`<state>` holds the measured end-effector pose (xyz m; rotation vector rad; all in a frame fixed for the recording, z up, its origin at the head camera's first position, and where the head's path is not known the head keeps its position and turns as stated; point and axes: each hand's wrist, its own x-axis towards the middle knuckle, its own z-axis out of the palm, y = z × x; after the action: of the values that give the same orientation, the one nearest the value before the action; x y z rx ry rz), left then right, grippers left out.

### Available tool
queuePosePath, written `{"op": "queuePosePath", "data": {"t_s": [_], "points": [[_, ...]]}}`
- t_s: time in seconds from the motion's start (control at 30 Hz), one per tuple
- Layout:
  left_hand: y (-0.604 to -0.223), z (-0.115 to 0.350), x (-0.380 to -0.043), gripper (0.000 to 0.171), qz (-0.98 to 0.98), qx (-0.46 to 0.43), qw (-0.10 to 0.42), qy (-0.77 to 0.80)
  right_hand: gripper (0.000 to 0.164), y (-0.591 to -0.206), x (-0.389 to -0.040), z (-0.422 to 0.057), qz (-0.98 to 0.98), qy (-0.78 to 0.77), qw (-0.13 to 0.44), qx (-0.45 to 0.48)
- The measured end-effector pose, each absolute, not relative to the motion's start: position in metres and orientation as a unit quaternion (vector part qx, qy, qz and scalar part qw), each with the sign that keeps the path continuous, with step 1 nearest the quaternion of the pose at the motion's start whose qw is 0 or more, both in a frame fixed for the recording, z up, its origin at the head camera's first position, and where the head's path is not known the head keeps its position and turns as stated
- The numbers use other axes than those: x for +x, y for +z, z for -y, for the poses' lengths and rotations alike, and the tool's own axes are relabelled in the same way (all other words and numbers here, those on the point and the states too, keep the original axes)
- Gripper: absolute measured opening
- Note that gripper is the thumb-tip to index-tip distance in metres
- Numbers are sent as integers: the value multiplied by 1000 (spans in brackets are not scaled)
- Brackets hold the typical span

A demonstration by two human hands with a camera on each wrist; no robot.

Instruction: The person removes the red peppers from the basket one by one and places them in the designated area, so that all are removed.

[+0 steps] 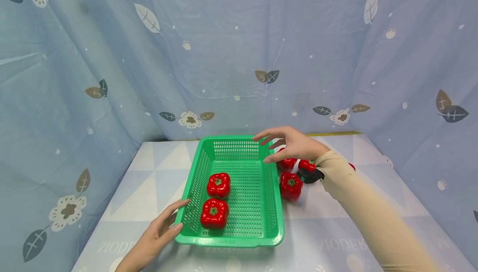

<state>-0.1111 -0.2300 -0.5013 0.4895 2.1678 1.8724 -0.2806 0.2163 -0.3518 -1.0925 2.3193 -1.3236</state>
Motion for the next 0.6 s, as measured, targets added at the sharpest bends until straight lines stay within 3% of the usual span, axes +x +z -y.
{"op": "queuePosePath", "data": {"t_s": [0.6], "points": [[-502,230,-110,59,-738,160,117,645,58,-361,-294,-165,-763,-461,166,-422]]}}
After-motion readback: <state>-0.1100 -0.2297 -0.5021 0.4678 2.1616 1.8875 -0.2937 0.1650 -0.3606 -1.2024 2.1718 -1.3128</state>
